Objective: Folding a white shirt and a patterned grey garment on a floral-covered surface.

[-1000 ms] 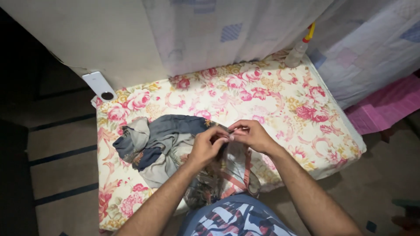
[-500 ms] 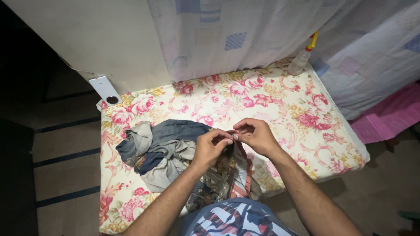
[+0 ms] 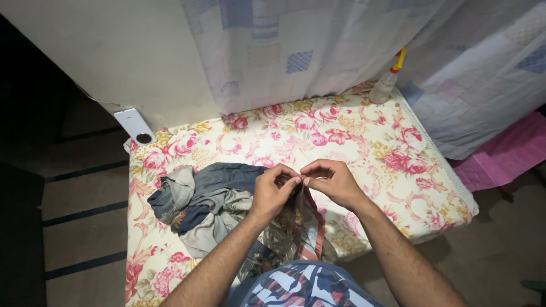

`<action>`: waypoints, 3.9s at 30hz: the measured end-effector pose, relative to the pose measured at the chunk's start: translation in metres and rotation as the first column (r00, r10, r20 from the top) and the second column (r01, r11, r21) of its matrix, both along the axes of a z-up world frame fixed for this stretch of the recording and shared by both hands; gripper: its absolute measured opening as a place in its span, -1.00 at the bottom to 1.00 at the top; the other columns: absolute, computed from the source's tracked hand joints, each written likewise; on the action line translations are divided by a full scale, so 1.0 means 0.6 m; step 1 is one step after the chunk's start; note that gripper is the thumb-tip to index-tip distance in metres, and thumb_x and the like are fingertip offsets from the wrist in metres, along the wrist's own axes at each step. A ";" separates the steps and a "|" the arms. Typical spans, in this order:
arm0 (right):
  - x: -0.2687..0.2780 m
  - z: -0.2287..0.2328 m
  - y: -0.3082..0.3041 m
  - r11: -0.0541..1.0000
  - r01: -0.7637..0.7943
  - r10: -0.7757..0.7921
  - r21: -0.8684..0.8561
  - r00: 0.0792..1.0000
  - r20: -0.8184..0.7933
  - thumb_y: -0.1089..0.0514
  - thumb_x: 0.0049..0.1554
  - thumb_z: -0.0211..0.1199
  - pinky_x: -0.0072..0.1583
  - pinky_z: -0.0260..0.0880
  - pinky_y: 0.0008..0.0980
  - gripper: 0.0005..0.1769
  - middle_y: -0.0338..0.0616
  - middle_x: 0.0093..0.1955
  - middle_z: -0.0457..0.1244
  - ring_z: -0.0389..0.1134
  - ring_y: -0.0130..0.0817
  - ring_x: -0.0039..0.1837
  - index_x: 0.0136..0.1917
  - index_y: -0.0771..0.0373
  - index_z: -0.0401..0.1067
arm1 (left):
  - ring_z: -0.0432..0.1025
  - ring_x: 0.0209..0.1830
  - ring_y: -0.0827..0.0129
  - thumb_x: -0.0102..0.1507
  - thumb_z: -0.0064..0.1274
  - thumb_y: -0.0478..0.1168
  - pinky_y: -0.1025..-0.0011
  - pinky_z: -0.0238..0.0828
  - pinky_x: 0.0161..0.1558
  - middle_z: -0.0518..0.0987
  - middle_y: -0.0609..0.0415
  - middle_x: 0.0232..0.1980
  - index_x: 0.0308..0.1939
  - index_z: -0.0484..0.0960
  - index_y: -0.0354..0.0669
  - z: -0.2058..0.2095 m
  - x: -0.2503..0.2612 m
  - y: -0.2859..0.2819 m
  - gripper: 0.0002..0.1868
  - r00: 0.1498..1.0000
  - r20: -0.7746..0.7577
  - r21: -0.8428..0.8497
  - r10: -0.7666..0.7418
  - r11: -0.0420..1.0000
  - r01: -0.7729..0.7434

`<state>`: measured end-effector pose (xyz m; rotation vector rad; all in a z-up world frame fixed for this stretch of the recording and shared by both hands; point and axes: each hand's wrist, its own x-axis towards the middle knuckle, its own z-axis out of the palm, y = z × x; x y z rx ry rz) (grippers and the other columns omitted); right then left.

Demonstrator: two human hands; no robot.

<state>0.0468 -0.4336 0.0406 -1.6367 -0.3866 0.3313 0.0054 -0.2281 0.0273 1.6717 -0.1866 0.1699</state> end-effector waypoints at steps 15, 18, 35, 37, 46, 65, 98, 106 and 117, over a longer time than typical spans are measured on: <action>0.054 0.115 -0.079 0.968 0.212 -0.227 0.135 0.968 0.107 0.45 0.18 0.05 -0.08 0.62 -0.39 -0.78 -0.11 -0.02 0.38 0.51 -0.35 -0.04 0.08 0.30 0.37 | 0.60 -0.09 0.05 0.12 0.37 0.05 0.16 0.50 -0.06 0.70 -0.06 -0.09 0.05 0.64 -0.05 -0.037 0.050 0.076 -0.50 0.996 -0.011 0.598 -0.086 0.798 0.076; 0.086 0.081 -0.158 0.952 0.256 -0.294 0.165 0.915 0.275 0.50 0.21 0.08 0.13 0.57 -0.39 -0.76 -0.10 0.04 0.35 0.45 -0.40 0.08 0.13 0.35 0.36 | 0.58 -0.04 0.01 0.14 0.34 0.08 0.11 0.48 0.02 0.69 -0.05 -0.06 0.09 0.62 0.02 -0.086 0.048 0.151 -0.49 0.986 -0.164 0.709 0.026 0.698 0.100; 0.111 0.118 -0.159 0.876 0.402 -0.481 0.267 0.774 0.413 0.56 0.25 0.04 0.19 0.54 -0.35 -0.71 -0.16 0.08 0.31 0.41 -0.43 0.12 0.16 0.33 0.33 | 0.42 0.06 0.03 0.14 0.23 -0.22 0.07 0.36 0.15 0.59 -0.08 0.00 -0.21 0.61 -0.15 -0.109 0.049 0.235 -0.80 0.901 0.343 0.542 0.264 0.728 -0.420; 0.128 0.110 -0.173 0.884 0.398 -0.467 0.245 0.736 0.489 0.58 0.26 0.06 0.23 0.51 -0.35 -0.71 -0.13 0.10 0.31 0.40 -0.40 0.16 0.19 0.36 0.33 | 0.50 -0.09 0.08 0.24 0.18 -0.17 0.12 0.45 0.05 0.64 -0.05 -0.12 -0.13 0.60 -0.16 -0.115 0.035 0.225 -0.81 0.974 0.143 0.526 0.177 0.820 -0.226; 0.158 0.117 -0.212 0.778 0.398 -0.597 0.487 0.710 0.374 0.46 0.41 0.12 0.24 0.56 -0.35 -0.81 -0.05 0.12 0.39 0.45 -0.34 0.14 0.23 0.27 0.29 | 0.57 -0.03 0.02 0.06 0.38 0.16 0.15 0.49 -0.02 0.67 -0.09 -0.01 0.17 0.59 0.04 -0.069 0.001 0.250 -0.33 0.992 -0.116 0.788 -0.044 0.605 0.119; 0.364 -0.141 -0.350 0.696 0.709 -0.686 0.109 0.702 -0.191 0.27 0.37 -0.03 -0.25 0.48 -0.34 -0.81 -0.11 0.03 0.29 0.41 -0.27 -0.22 0.25 0.22 0.26 | 0.50 -0.03 -0.06 0.44 -0.21 -0.07 0.13 0.44 -0.13 0.59 -0.21 0.01 0.14 0.56 -0.32 -0.205 0.097 0.674 -0.59 0.663 -0.573 0.325 0.482 0.876 -0.357; 0.188 -0.340 -0.593 0.695 0.701 -0.610 0.158 0.692 -0.386 0.26 0.37 0.04 -0.06 0.45 -0.15 -0.84 -0.09 0.04 0.35 0.42 -0.17 -0.01 0.22 0.19 0.31 | 0.40 0.24 0.11 -0.06 0.28 -0.25 0.21 0.38 0.21 0.58 0.06 0.08 0.07 0.60 0.02 -0.254 -0.258 0.400 -0.42 0.899 -0.040 0.993 0.436 0.117 -0.013; 0.089 -0.436 -0.642 0.784 0.393 -0.607 -0.480 0.649 -0.459 0.13 0.38 0.13 -0.34 0.13 -0.10 -0.81 0.06 -0.17 0.28 0.30 -0.16 -0.30 0.15 0.26 0.46 | 0.24 0.41 0.31 0.09 0.28 -0.08 0.06 0.20 0.42 0.46 0.30 0.24 0.18 0.54 0.34 -0.222 -0.331 0.390 -0.44 0.706 -0.250 0.941 0.663 -0.006 0.339; 0.134 -0.483 -0.644 0.537 -0.055 -0.212 -0.842 0.957 -0.198 0.31 -0.05 0.35 -0.04 0.49 -0.26 -0.92 -0.06 -0.31 0.47 0.50 -0.23 -0.18 -0.26 0.28 0.65 | 0.35 0.33 0.03 0.21 0.04 -0.09 -0.03 0.38 0.14 0.30 -0.10 0.54 0.04 0.66 0.16 -0.308 -0.247 0.348 -0.68 0.707 -0.201 0.957 0.678 -0.020 0.291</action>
